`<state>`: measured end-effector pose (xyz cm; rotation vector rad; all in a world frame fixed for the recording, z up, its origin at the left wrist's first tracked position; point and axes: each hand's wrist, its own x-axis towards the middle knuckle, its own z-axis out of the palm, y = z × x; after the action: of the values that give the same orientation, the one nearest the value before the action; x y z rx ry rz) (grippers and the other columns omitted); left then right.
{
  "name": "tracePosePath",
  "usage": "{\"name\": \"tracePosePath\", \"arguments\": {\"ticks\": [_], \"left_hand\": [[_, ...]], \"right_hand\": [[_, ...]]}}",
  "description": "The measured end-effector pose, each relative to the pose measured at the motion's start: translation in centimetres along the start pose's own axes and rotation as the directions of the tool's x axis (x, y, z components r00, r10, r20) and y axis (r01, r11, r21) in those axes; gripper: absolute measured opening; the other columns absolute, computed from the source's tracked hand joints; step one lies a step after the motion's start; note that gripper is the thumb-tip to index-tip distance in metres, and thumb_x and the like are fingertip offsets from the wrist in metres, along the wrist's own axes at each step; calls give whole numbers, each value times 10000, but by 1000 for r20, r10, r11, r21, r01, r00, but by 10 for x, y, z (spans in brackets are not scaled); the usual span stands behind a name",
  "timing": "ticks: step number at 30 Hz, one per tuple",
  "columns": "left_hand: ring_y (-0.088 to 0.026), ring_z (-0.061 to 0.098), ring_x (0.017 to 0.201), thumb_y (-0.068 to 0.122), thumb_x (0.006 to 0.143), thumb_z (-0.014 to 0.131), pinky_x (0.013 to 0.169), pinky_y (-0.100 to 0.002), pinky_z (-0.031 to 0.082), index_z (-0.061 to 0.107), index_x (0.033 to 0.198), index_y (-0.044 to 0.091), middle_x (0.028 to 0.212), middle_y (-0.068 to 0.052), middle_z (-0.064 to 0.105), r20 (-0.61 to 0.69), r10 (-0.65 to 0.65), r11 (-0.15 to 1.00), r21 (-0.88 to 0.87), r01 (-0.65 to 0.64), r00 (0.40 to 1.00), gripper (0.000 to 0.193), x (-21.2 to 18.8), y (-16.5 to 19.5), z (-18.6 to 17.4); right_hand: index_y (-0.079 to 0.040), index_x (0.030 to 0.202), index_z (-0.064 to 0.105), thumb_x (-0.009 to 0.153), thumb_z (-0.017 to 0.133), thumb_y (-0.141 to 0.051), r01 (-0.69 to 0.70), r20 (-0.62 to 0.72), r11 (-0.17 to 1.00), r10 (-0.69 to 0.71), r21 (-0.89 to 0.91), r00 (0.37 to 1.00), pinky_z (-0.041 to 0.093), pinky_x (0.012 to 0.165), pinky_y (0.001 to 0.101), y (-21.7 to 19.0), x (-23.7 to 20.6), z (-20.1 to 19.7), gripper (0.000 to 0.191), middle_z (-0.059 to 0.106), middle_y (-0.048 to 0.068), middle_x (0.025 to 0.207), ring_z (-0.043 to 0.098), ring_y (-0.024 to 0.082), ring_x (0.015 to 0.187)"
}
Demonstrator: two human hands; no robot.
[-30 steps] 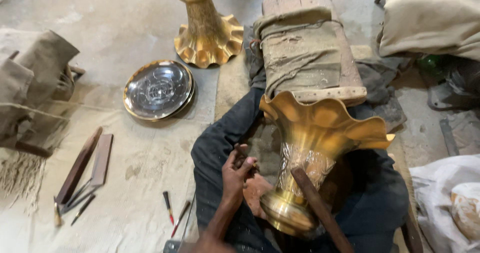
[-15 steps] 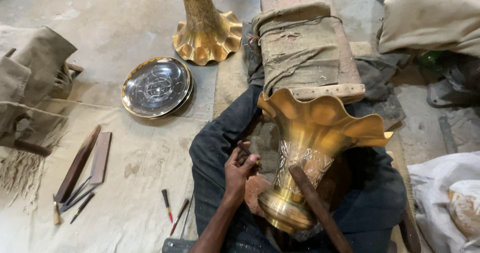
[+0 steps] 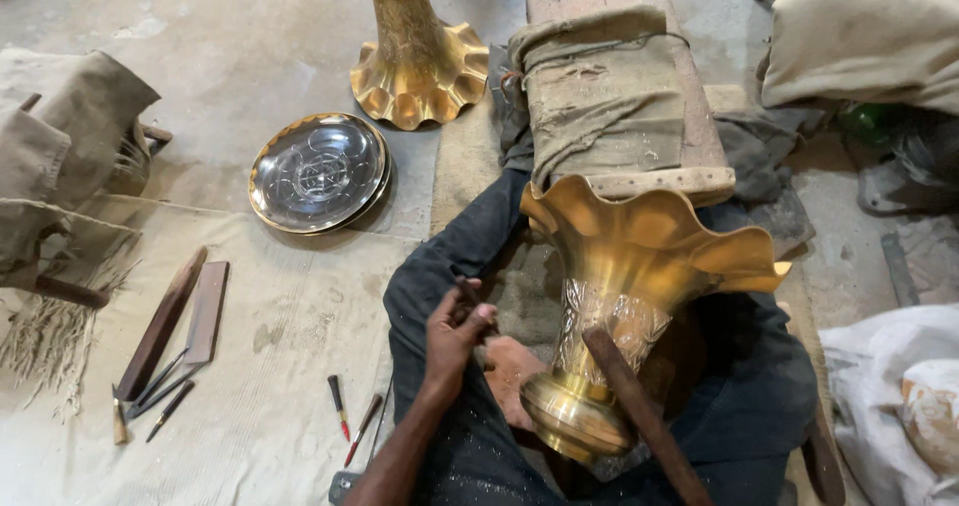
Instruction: The person sits on the floor with a large brass vase between their legs and engraves a decorative pattern into its surface, holding a chisel against the metal and striking it with a wooden mallet. They reposition the chisel repeatedly to work the pattern around the vase body.
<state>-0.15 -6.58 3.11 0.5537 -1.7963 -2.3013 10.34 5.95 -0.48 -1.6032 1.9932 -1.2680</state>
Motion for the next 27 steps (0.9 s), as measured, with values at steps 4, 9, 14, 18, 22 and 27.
{"name": "tracePosePath", "arguments": {"ticks": [4,9,14,18,22,27], "left_hand": [[-114,676,815,141,944,726,720,-243,572,590,1372,28,973,-53,731,30,49,999,14,-50,998,464,0,-13,-20],[-127,698,810,136,913,743,681,-255,574,566,1388,53,972,-47,737,38,-61,995,80,58,997,513,-8,-31,-31],[-140,708,837,134,865,800,694,-270,590,557,1395,39,975,-55,725,142,-74,997,24,71,987,590,-7,-45,-9],[-135,702,861,153,864,825,748,-278,609,584,1389,31,961,-53,717,217,-34,999,45,25,976,591,0,-49,17],[-113,715,934,152,856,817,807,-283,648,577,1366,46,997,-25,721,303,-17,1000,-4,19,953,574,9,-47,36],[-120,679,900,115,882,824,779,-287,622,586,1370,27,975,-41,698,351,25,998,-65,-2,936,550,14,-44,41]], "right_hand": [[-23,1066,761,916,734,-165,1,-74,999,2,38,997,627,769,407,-10,-40,12,208,774,123,960,768,257,874],[-35,1047,766,825,710,-71,-98,-364,986,42,-137,931,636,765,399,-36,-121,-46,232,771,106,926,780,264,861],[-58,1088,705,805,733,-88,-631,-724,700,237,-335,648,534,942,464,-53,-160,-101,285,696,182,1023,666,362,1036],[18,1252,678,724,820,-293,-868,-721,398,502,-298,477,492,876,501,-33,-182,-103,629,697,238,1050,632,385,987],[-62,1216,686,737,862,-357,-921,-638,383,692,-73,339,541,778,459,0,-214,-86,590,748,136,909,684,295,808],[-20,1070,670,781,839,-290,-804,-649,468,748,366,140,563,582,334,4,-255,-98,430,711,84,762,665,210,607]]}}
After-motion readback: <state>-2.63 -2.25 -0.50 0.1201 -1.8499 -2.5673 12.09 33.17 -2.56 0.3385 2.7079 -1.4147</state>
